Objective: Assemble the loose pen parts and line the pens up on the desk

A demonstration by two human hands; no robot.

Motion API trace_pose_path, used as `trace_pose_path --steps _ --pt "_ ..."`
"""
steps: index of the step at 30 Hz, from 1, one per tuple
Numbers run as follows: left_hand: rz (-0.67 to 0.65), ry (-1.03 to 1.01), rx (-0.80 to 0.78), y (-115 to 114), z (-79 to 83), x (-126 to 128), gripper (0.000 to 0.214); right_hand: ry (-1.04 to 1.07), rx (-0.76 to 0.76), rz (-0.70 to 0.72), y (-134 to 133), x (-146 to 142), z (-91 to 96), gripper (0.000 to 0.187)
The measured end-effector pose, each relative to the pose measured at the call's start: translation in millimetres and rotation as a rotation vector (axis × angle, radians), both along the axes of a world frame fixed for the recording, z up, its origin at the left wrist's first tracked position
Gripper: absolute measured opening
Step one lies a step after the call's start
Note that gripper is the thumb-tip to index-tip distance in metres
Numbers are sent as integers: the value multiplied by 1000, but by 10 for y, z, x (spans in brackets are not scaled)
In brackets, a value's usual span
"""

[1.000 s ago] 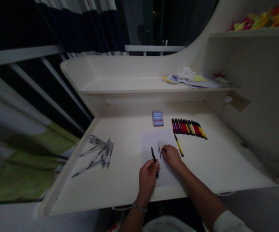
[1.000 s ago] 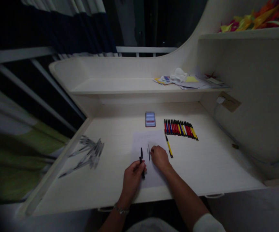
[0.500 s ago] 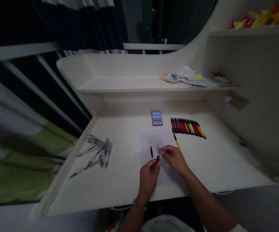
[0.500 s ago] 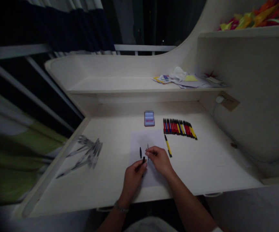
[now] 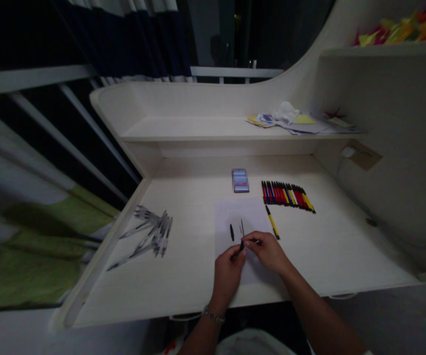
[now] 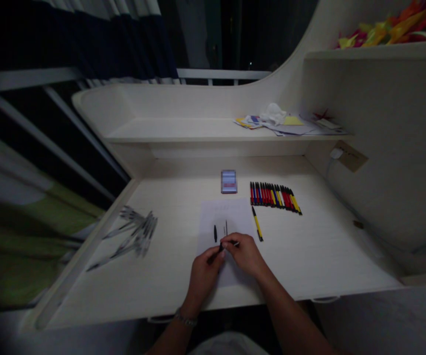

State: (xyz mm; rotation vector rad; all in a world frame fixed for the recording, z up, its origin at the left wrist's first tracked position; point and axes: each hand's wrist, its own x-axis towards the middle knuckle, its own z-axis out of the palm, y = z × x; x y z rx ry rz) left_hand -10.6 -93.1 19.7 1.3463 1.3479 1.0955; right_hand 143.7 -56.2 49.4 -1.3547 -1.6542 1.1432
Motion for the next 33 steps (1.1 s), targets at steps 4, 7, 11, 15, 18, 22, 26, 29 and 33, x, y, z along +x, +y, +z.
trace_pose_path --steps 4,7,11,15,18,22,26,29,33 --pt "-6 -6 -19 -7 -16 -2 31 -48 22 -20 76 34 -58 22" --pt "15 -16 -30 -13 -19 -3 31 -229 17 -98 218 23 -109 20" --pt "29 -30 -45 -20 -32 -14 33 -516 2 -118 425 -65 -160 19" --pt "42 -28 -52 -33 -37 -42 33 -696 -19 -118 552 -180 -188 17" --pt "49 -23 -44 -40 -36 -61 32 -772 -32 -134 591 -246 -196 19" --pt "51 -21 -44 -39 -65 -68 31 -841 -52 -146 607 -305 -196 23" --pt "50 -20 -44 -32 -98 -66 33 -892 -60 -127 610 -341 -207 26" --pt "57 -27 -50 -27 -98 -69 33 -893 -43 -107 602 -335 -230 27" --pt "58 -35 -57 -17 -85 -71 34 -825 -11 -134 596 -271 -269 29"
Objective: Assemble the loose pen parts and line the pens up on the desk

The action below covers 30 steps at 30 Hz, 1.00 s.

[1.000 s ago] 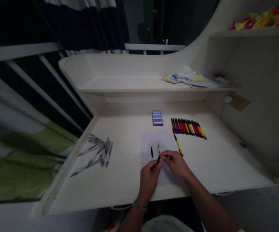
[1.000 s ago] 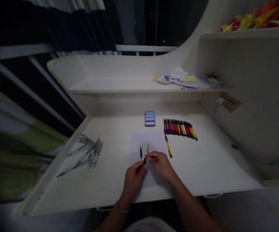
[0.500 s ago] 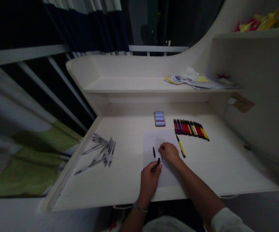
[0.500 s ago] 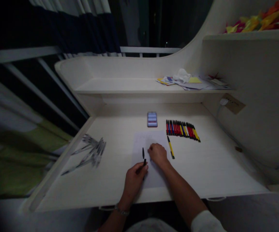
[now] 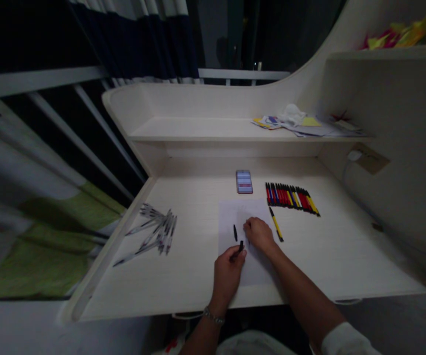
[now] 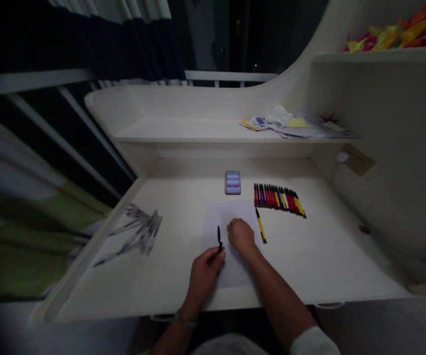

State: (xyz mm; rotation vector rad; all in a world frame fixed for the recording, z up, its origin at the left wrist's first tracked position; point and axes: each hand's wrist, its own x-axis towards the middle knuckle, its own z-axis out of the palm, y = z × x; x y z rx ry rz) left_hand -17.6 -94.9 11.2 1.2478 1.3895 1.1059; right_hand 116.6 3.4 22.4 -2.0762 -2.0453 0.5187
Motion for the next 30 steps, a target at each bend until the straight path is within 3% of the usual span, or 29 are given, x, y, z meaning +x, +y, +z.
trace_pose_path --steps 7,12,22,25,30 --pt "-15 23 -9 0 -15 12 34 -8 -10 -53 64 93 -41 27" --pt "-13 18 -15 -9 8 19 35 -66 -105 -86 162 63 16 30" --pt "-1 16 2 -2 8 21 36 -98 -163 -48 226 39 96 27" --pt "-4 30 15 -2 10 9 35 81 -106 -87 205 171 45 23" --pt "-20 33 41 14 7 18 33 833 84 -111 115 313 84 26"
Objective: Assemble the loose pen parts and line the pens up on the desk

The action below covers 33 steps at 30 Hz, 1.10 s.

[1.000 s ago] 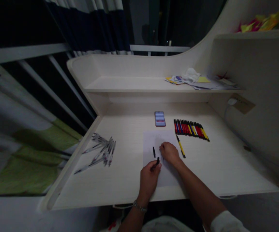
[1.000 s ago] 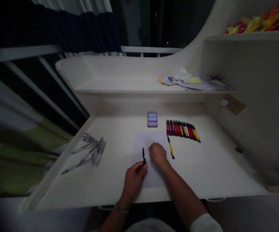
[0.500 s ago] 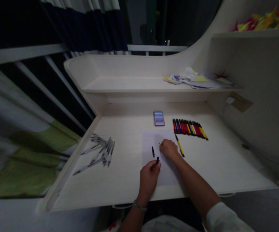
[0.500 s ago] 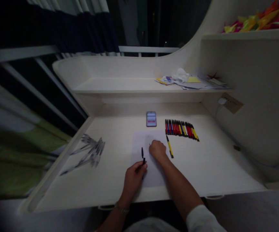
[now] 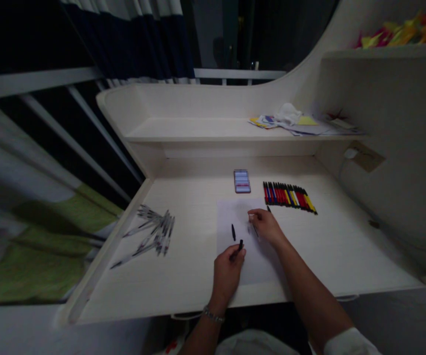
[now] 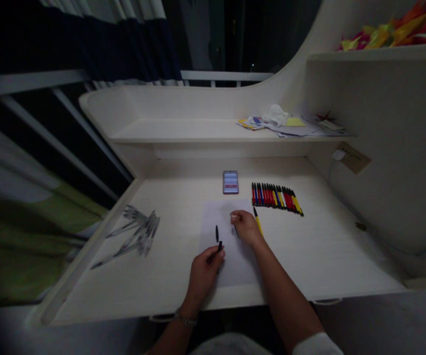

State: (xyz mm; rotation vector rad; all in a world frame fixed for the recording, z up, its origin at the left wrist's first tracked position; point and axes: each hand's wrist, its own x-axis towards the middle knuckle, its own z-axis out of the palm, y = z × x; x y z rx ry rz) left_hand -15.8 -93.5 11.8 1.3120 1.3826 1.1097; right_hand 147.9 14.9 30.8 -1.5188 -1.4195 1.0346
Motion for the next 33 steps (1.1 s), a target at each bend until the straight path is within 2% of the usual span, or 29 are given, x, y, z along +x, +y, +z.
trace_pose_path --steps 3,7,15,22,30,33 --pt "-12 -2 16 2 5 27 31 332 66 -74 -95 -37 129 34" --pt "-22 -1 17 -1 38 55 28 483 104 -130 -200 -137 248 35" --pt "-33 -5 10 8 55 62 29 449 55 -82 -341 -251 141 29" --pt "-54 19 13 16 61 61 29 335 7 18 -533 -222 65 21" --pt "-62 -2 20 32 91 81 29 187 71 1 -582 -156 45 23" --pt "-52 -4 19 36 103 74 28 192 50 84 -559 -110 36 23"
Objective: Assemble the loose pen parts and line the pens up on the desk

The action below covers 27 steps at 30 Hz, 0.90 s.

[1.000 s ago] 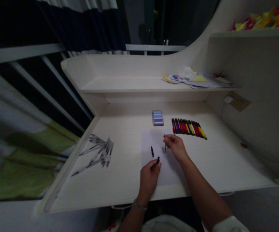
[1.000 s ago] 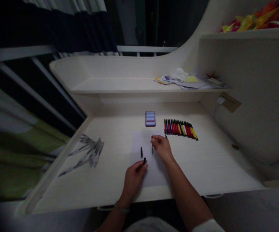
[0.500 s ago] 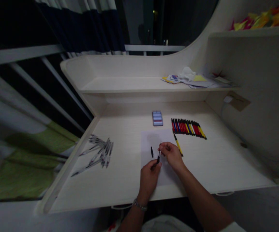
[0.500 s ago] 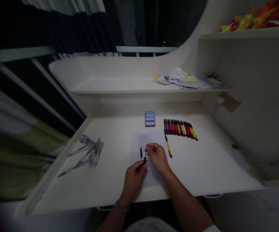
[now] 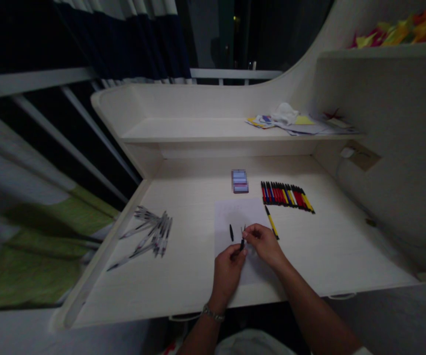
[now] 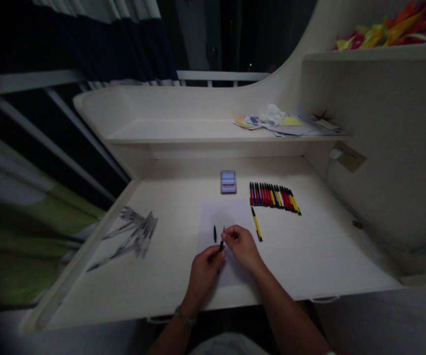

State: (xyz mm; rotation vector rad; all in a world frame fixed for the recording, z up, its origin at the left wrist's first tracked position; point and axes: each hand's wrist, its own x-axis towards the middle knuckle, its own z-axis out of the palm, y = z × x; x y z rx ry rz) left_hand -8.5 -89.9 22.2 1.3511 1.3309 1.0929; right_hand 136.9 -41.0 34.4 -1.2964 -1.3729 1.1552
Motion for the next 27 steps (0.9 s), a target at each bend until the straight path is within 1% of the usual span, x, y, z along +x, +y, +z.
trace_pose_path --steps 2,4,5,7,9,11,13,15,17,18,21,23,24,27 --pt "10 -3 -9 -1 -4 -13 30 15 -35 71 55 43 -23 24" --pt "22 -6 -24 -5 -13 -28 32 -45 -65 57 138 77 -54 24" --pt "28 -9 -33 -8 -18 -35 33 -126 -75 24 183 82 -70 23" --pt "35 -19 -47 -16 -26 -45 33 -369 -86 -26 264 58 -100 21" --pt "35 -26 -48 -25 -31 -50 34 -638 -102 -33 318 -8 -126 21" --pt "34 -18 -43 -32 -34 -53 34 -846 -121 -21 342 -90 -152 21" --pt "40 -5 -43 -35 -36 -58 33 -964 -123 -8 348 -151 -178 21" --pt "48 1 -53 -34 -39 -66 33 -984 -106 5 347 -162 -202 21" --pt "53 -3 -65 -30 -45 -73 34 -883 -91 -1 350 -126 -212 21" --pt "54 -9 -68 -28 -49 -75 34 -778 -85 -8 353 -97 -207 21" --pt "44 -22 -63 -23 -62 -66 34 -326 -63 -27 354 -13 -143 23" --pt "30 -25 -56 -21 -67 -49 33 -49 -71 -51 339 14 -63 30" --pt "24 -23 -53 -21 -66 -39 33 54 -89 -70 328 17 -16 34" --pt "14 -13 -46 -24 -53 -15 32 236 -150 -134 283 -6 120 40"
